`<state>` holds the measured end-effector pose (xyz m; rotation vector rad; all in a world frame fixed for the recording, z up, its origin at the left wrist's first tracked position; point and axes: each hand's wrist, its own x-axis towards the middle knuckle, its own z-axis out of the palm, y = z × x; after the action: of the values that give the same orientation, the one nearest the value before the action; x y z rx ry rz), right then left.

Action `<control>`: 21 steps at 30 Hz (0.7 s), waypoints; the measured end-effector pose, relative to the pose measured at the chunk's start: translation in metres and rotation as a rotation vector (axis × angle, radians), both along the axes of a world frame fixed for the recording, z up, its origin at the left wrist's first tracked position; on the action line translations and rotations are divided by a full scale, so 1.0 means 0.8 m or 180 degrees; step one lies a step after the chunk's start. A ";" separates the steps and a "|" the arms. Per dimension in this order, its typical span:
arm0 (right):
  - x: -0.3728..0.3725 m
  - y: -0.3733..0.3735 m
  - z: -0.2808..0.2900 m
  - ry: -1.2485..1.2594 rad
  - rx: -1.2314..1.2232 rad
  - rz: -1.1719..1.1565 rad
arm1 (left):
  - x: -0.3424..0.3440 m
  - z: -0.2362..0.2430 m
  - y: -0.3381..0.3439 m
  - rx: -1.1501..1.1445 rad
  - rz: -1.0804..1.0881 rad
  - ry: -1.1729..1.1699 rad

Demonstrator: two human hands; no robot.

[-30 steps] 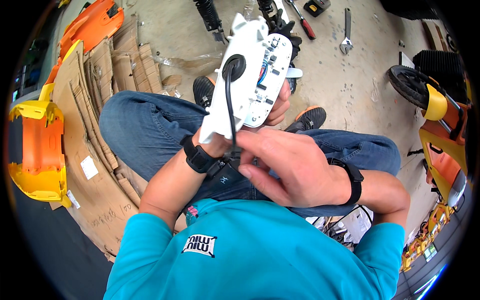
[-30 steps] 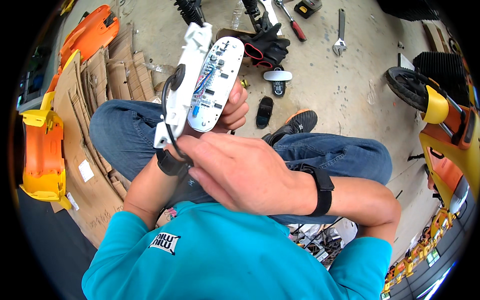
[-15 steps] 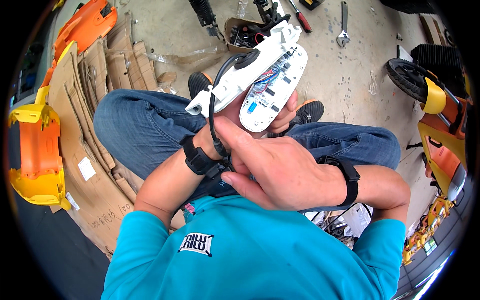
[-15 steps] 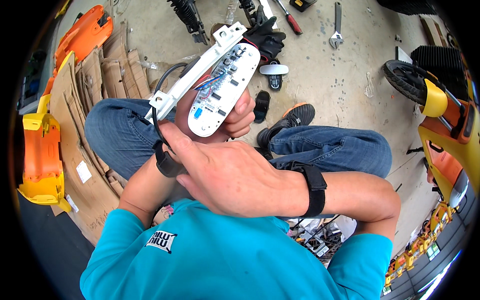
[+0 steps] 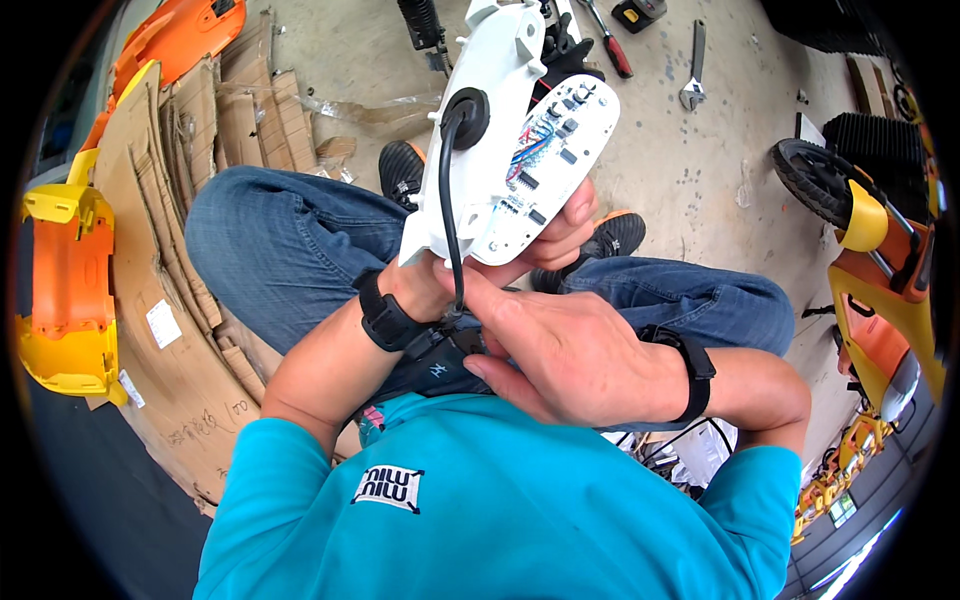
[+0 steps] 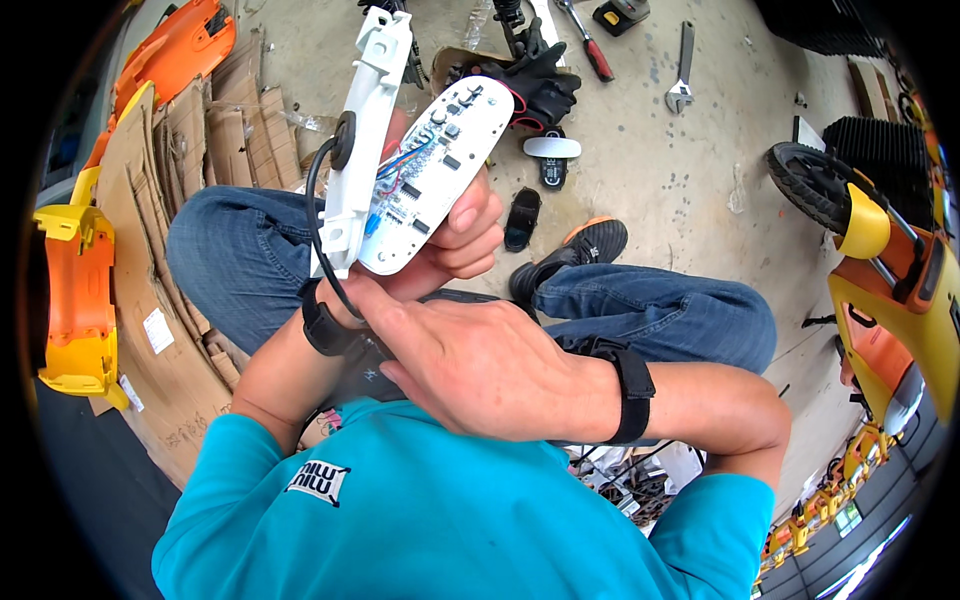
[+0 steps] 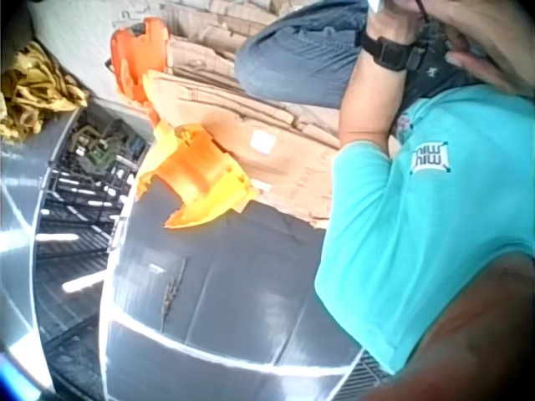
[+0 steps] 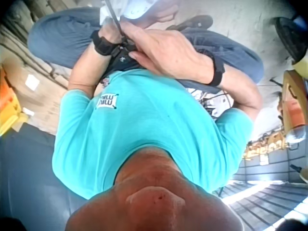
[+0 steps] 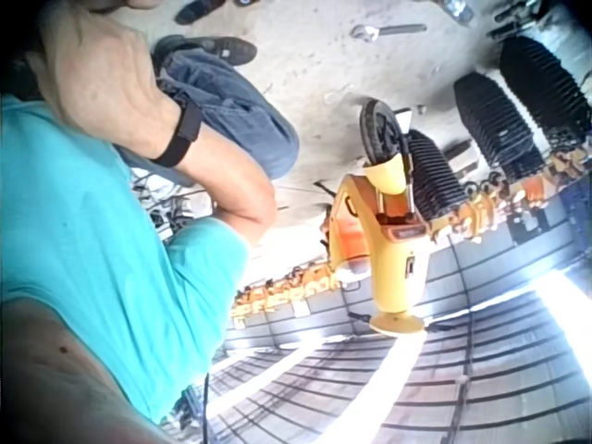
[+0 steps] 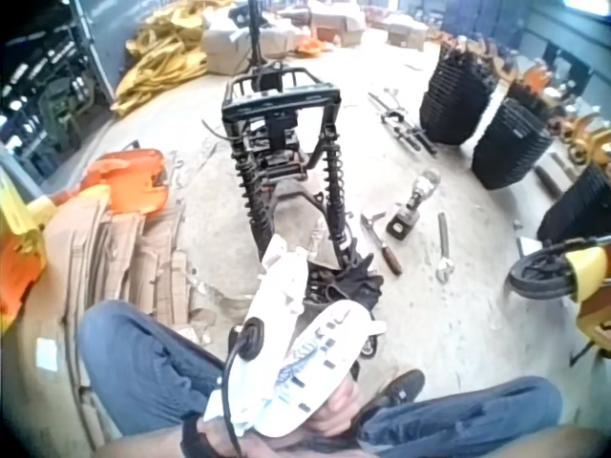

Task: The person holds a small white electronic housing and a circuit board, then reaches into a box to retrieve a small screw and places it onto the board.

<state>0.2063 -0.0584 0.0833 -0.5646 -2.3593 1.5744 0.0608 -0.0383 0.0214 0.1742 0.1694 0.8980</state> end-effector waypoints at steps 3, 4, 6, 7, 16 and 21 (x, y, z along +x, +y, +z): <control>0.005 0.001 0.001 0.0053 -0.0026 -0.0048 | -0.002 0.005 0.000 -0.0036 -0.0026 -0.0041; 0.008 0.001 0.000 0.0001 -0.0025 -0.0025 | -0.003 0.008 0.000 -0.0062 -0.0032 -0.0011; 0.015 0.000 -0.005 -0.0114 -0.0017 -0.0004 | -0.004 0.013 0.000 -0.0094 -0.0039 0.0054; 0.016 0.002 -0.009 -0.0073 0.0027 -0.0002 | -0.005 0.015 0.000 -0.0091 -0.0069 0.0104; 0.035 0.047 -0.005 -0.0156 0.0248 0.0196 | -0.006 0.015 0.001 -0.0105 0.0051 -0.0049; 0.054 0.077 0.008 -0.0421 0.0216 0.0031 | -0.003 0.009 -0.005 -0.0098 0.0081 -0.0171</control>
<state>0.2495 0.0034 0.0898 -0.6622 -2.5047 1.4975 0.0584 -0.0423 0.0288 0.1192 0.1356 0.9239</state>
